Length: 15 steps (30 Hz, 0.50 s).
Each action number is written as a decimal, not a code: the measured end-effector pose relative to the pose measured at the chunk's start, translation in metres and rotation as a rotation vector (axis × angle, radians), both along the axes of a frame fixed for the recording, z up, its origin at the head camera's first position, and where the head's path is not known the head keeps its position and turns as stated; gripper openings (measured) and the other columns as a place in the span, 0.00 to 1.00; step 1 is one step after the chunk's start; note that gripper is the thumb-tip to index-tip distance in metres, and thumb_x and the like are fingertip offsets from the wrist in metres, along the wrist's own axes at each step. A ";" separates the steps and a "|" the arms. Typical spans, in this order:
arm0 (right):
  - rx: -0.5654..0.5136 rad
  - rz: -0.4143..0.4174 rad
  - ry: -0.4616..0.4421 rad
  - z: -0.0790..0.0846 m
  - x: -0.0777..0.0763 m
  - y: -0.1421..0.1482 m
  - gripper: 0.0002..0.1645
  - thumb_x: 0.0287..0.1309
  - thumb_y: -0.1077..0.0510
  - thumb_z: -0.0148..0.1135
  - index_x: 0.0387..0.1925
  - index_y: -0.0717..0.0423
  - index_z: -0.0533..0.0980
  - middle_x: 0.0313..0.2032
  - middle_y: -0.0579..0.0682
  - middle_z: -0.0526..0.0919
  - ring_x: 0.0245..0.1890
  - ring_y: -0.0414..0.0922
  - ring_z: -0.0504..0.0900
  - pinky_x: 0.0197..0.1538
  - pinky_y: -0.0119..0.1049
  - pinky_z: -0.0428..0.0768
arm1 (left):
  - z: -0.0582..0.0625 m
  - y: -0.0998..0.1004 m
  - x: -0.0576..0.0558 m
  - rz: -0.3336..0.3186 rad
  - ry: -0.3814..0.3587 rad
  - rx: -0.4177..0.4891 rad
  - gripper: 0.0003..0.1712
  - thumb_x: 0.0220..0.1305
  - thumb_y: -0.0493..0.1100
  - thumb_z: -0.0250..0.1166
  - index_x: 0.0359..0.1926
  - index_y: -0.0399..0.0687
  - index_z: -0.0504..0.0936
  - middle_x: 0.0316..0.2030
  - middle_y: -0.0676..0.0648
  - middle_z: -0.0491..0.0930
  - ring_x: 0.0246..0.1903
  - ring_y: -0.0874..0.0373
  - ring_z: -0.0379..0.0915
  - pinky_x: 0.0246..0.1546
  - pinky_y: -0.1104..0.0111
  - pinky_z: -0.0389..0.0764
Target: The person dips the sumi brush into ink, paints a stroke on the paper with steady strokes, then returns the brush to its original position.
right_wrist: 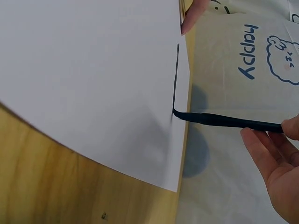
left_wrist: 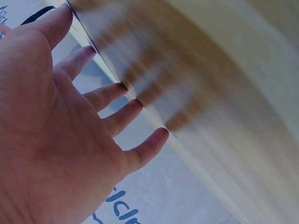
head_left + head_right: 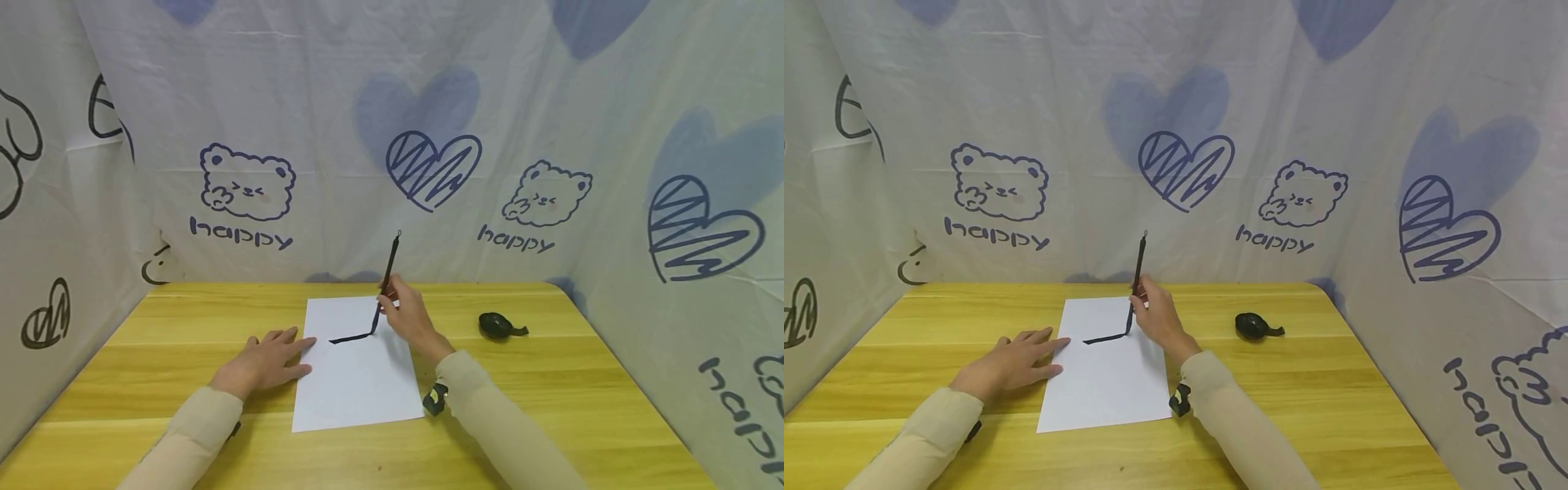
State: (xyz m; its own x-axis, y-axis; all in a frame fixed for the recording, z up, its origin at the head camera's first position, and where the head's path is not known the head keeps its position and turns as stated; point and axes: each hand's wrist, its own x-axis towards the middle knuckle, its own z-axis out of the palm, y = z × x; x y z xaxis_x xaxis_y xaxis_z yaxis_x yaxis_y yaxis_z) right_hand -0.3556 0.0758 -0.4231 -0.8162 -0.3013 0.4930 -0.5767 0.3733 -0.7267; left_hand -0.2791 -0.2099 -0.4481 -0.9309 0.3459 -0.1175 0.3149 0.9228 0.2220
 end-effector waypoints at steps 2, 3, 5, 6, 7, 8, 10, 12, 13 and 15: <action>-0.001 0.002 0.002 0.000 0.000 0.000 0.08 0.70 0.71 0.57 0.48 0.65 0.75 0.40 0.64 0.84 0.42 0.60 0.88 0.41 0.33 0.89 | 0.000 0.000 0.000 0.000 0.002 0.000 0.38 0.73 0.64 0.59 0.77 0.57 0.67 0.78 0.33 0.59 0.75 0.28 0.55 0.68 0.24 0.53; 0.000 0.002 0.003 -0.001 0.000 0.000 0.08 0.70 0.71 0.57 0.48 0.65 0.75 0.40 0.64 0.84 0.42 0.60 0.88 0.41 0.33 0.89 | 0.000 0.000 0.000 0.000 0.002 0.000 0.38 0.73 0.64 0.59 0.77 0.57 0.67 0.78 0.33 0.59 0.75 0.28 0.55 0.68 0.24 0.53; 0.003 0.001 0.009 -0.001 0.000 0.001 0.08 0.70 0.71 0.57 0.48 0.65 0.75 0.40 0.64 0.85 0.42 0.59 0.88 0.41 0.33 0.89 | 0.000 0.000 0.000 0.000 0.004 -0.003 0.38 0.73 0.64 0.59 0.77 0.57 0.67 0.78 0.33 0.59 0.75 0.29 0.55 0.68 0.24 0.54; 0.006 -0.002 0.012 -0.001 0.000 0.001 0.08 0.70 0.71 0.57 0.48 0.64 0.75 0.40 0.63 0.85 0.42 0.59 0.88 0.41 0.34 0.89 | 0.000 0.000 0.000 -0.002 0.006 -0.006 0.38 0.73 0.64 0.59 0.77 0.57 0.67 0.78 0.33 0.59 0.75 0.28 0.56 0.67 0.24 0.54; 0.011 -0.006 0.013 -0.001 0.000 0.001 0.08 0.70 0.70 0.57 0.48 0.64 0.75 0.40 0.63 0.85 0.42 0.58 0.88 0.41 0.34 0.89 | 0.000 0.000 0.000 -0.003 0.008 -0.009 0.38 0.72 0.64 0.59 0.77 0.57 0.67 0.78 0.32 0.60 0.75 0.28 0.56 0.67 0.24 0.55; 0.015 -0.010 0.012 -0.001 0.000 0.001 0.08 0.70 0.70 0.57 0.48 0.63 0.75 0.40 0.62 0.85 0.42 0.56 0.88 0.41 0.34 0.89 | 0.000 0.000 0.000 -0.005 0.009 -0.012 0.38 0.72 0.65 0.59 0.77 0.57 0.67 0.77 0.32 0.60 0.75 0.28 0.56 0.66 0.24 0.55; 0.019 -0.014 0.007 -0.001 0.000 0.002 0.08 0.70 0.69 0.57 0.49 0.63 0.75 0.40 0.62 0.85 0.42 0.55 0.88 0.42 0.35 0.89 | 0.001 0.000 0.000 -0.009 0.014 -0.016 0.39 0.72 0.65 0.59 0.77 0.57 0.67 0.77 0.32 0.60 0.74 0.28 0.57 0.66 0.23 0.56; 0.019 -0.015 -0.002 -0.001 0.000 0.002 0.08 0.70 0.69 0.57 0.49 0.63 0.75 0.41 0.62 0.85 0.41 0.53 0.88 0.42 0.37 0.89 | 0.002 0.000 0.000 -0.012 0.019 -0.020 0.39 0.72 0.65 0.59 0.77 0.57 0.67 0.77 0.32 0.60 0.74 0.28 0.57 0.65 0.23 0.56; 0.018 -0.015 -0.007 -0.001 0.000 0.002 0.08 0.71 0.69 0.57 0.49 0.63 0.75 0.41 0.62 0.85 0.41 0.53 0.87 0.43 0.38 0.90 | 0.002 0.000 0.000 -0.013 0.020 -0.021 0.39 0.72 0.65 0.59 0.77 0.57 0.67 0.77 0.32 0.60 0.74 0.28 0.57 0.65 0.23 0.56; 0.014 -0.010 -0.010 -0.001 0.001 0.003 0.08 0.71 0.69 0.57 0.49 0.63 0.75 0.41 0.62 0.85 0.42 0.54 0.87 0.44 0.41 0.90 | 0.002 0.001 0.000 -0.012 0.020 -0.021 0.38 0.72 0.65 0.59 0.77 0.57 0.67 0.77 0.32 0.60 0.74 0.28 0.57 0.66 0.23 0.56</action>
State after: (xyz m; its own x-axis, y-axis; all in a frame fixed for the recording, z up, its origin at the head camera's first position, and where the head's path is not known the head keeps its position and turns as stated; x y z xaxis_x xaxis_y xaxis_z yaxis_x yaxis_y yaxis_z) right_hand -0.3550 0.0785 -0.4239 -0.8243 -0.2996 0.4804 -0.5654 0.3896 -0.7270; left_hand -0.2786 -0.2093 -0.4462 -0.9288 0.3549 -0.1062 0.3304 0.9233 0.1959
